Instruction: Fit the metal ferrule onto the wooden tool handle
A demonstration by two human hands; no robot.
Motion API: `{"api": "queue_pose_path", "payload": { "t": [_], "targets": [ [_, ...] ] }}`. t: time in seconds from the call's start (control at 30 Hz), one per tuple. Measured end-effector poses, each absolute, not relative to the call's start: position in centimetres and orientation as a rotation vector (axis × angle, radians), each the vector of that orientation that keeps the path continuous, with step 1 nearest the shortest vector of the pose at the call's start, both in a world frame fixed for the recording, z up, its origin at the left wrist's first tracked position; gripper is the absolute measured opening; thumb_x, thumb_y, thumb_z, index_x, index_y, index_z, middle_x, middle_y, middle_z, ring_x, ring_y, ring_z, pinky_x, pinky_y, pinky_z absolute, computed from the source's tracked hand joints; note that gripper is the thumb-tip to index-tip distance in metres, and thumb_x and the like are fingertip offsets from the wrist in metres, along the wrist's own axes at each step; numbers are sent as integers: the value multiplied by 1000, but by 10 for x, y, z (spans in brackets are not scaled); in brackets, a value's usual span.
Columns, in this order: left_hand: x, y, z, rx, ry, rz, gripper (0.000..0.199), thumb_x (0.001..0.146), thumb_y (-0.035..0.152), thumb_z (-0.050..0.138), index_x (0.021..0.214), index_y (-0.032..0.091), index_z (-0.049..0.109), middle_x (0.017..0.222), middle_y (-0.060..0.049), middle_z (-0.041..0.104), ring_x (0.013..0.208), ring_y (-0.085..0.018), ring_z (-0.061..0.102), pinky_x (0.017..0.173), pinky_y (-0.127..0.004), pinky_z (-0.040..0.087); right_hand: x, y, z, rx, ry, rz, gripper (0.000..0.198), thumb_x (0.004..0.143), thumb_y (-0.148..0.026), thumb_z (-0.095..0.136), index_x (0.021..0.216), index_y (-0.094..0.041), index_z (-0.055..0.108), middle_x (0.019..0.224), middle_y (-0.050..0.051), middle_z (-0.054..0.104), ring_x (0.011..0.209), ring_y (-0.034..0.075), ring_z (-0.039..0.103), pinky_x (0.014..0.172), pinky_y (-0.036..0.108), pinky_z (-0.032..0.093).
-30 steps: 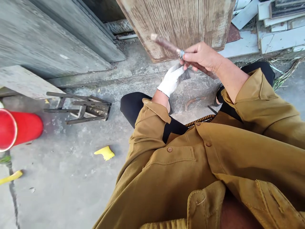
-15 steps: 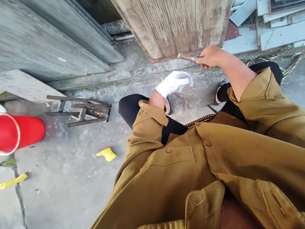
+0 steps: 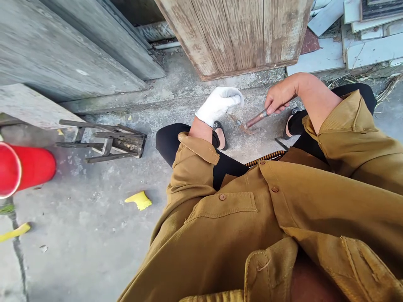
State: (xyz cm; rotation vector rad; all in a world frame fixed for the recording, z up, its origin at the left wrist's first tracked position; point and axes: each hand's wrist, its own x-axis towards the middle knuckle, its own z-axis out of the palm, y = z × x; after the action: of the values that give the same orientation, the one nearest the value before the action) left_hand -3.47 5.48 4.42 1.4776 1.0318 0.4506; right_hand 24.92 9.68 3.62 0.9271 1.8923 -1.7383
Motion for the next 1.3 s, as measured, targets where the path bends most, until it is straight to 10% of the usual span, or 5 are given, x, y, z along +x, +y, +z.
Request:
{"api": "queue_pose_path", "payload": {
  "t": [0.33, 0.63, 0.83, 1.0, 1.3],
  "targets": [
    [-17, 56, 18, 1544, 982, 529, 24, 98, 41, 66, 93, 19, 74, 75, -5, 63, 66, -16, 58, 66, -33, 48, 244, 69, 97, 1510, 2235, -2567, 52, 78, -70, 89, 94, -25, 68, 73, 0, 61, 65, 15, 43, 58, 33, 35],
    [-11, 44, 29, 1707, 842, 322, 14, 91, 23, 65, 86, 13, 74, 70, 1, 60, 61, -10, 50, 67, -25, 45, 236, 91, 70, 1580, 2138, -1131, 38, 105, -44, 77, 80, -16, 68, 59, 0, 57, 66, 12, 50, 66, 28, 36],
    [-28, 54, 20, 1528, 867, 452, 10, 90, 23, 72, 84, 14, 71, 74, -2, 63, 64, -11, 55, 64, -24, 46, 245, 75, 92, 815, 1942, -1806, 51, 89, -62, 89, 89, -14, 72, 69, -2, 63, 62, 9, 53, 61, 23, 38],
    [-19, 52, 10, 1340, 755, 593, 18, 93, 28, 76, 84, 13, 71, 74, -3, 65, 54, -7, 49, 55, -23, 43, 268, 82, 98, 1405, 2338, -2397, 59, 90, -87, 69, 101, -29, 62, 69, -1, 54, 73, 18, 46, 60, 31, 36],
    [-22, 46, 40, 1368, 792, 322, 23, 93, 28, 81, 79, 14, 71, 68, -3, 65, 49, -7, 50, 51, -22, 42, 270, 111, 37, 1925, 2392, -1653, 46, 96, -61, 85, 77, -25, 63, 59, -2, 56, 68, 14, 42, 63, 32, 32]
  ]
}}
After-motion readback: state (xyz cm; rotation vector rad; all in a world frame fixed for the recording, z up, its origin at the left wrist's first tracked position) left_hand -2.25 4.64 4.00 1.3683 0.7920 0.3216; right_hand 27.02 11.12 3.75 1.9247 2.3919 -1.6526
